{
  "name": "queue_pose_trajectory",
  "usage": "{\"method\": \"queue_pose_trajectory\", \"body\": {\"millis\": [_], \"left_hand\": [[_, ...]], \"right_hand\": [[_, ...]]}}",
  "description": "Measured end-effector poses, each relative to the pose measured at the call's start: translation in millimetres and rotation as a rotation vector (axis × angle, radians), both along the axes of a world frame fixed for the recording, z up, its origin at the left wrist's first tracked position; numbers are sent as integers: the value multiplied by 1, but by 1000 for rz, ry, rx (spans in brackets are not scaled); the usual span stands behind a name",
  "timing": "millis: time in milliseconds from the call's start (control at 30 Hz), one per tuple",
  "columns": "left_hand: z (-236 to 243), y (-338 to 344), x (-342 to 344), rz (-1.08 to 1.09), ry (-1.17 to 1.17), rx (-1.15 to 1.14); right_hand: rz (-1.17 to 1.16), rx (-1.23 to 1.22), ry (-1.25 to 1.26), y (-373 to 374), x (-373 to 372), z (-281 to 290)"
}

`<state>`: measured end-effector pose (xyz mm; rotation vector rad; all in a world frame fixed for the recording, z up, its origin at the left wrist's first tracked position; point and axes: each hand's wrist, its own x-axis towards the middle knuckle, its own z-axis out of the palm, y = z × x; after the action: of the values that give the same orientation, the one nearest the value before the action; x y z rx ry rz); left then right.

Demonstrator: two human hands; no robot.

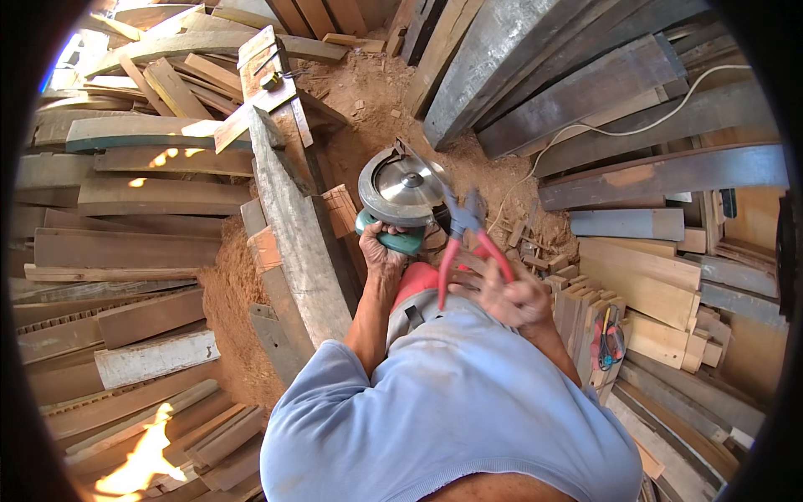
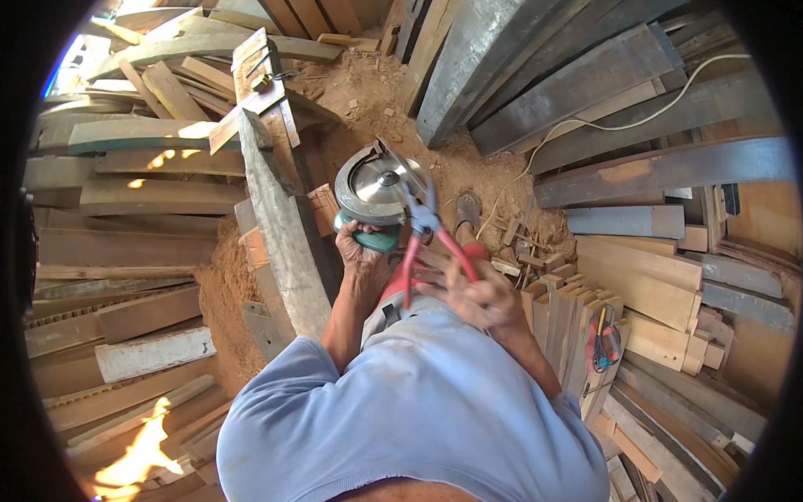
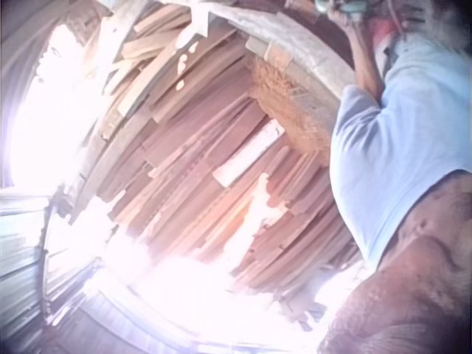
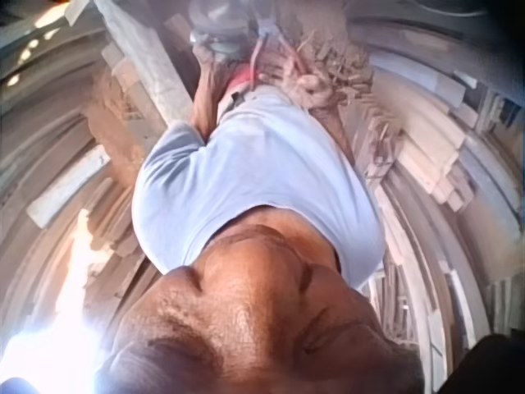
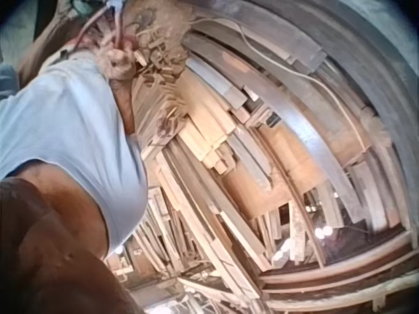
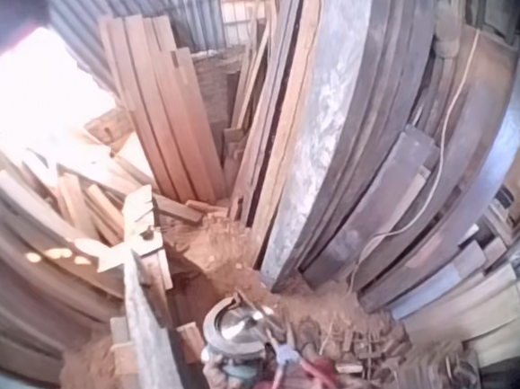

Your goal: The person cuts a board using a circular saw, moves several long boards, and then measures and marks a board using a tape measure and a pencil.

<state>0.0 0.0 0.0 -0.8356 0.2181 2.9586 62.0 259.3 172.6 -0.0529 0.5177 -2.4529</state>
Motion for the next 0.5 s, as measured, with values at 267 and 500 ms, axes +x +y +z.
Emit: {"method": "queue_pose_trajectory", "body": {"millis": [267, 500], "left_hand": [[-19, 12, 0, 68, -148, 41], [-19, 11, 7, 61, -172, -136]], "right_hand": [[96, 397, 25, 4, 24, -24], [446, 331, 117, -10, 2, -23]]}}
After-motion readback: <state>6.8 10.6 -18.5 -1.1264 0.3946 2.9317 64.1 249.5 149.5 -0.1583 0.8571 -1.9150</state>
